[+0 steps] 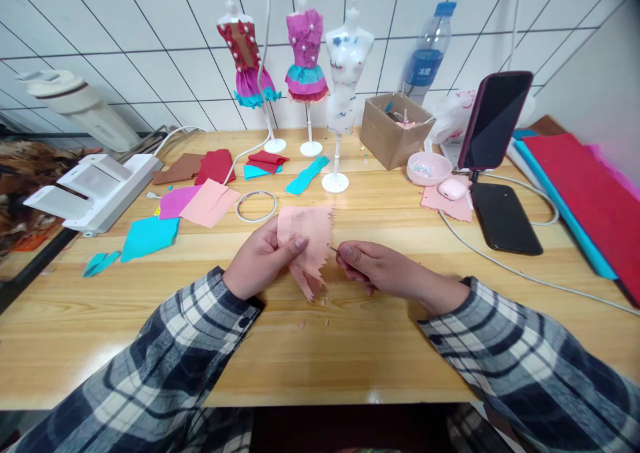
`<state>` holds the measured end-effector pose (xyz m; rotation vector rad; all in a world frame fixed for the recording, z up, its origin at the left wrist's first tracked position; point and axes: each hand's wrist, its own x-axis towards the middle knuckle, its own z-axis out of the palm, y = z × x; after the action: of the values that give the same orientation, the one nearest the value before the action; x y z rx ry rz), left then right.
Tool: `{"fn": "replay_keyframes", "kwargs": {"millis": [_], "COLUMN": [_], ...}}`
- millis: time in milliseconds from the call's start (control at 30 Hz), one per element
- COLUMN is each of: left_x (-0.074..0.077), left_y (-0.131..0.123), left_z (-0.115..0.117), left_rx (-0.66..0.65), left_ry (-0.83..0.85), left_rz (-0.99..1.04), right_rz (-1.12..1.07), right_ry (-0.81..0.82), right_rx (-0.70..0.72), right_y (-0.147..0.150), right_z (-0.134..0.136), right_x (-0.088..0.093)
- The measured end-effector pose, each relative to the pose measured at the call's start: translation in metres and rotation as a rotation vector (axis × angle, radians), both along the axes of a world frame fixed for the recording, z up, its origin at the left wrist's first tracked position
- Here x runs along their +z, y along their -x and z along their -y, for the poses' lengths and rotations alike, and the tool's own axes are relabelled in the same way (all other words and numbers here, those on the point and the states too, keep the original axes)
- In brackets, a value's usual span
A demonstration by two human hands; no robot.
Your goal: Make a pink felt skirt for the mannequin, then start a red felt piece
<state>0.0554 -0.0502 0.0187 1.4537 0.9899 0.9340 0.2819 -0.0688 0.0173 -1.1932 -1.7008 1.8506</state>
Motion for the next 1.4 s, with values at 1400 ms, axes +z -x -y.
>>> {"fn": "replay_keyframes", "kwargs": {"millis": [1400], "left_x": [0.002], "left_y": [-0.0054], "left_z": [0.0057], "left_rx": [0.009], "left_ry": [-0.012], "left_rz": [0.039], "right_rz": [0.052], "right_ry": [-0.205], "right_rx": [-0.098], "right_y": [0.0015], "right_z": [-0.0037], "right_x": [-0.0018]}}
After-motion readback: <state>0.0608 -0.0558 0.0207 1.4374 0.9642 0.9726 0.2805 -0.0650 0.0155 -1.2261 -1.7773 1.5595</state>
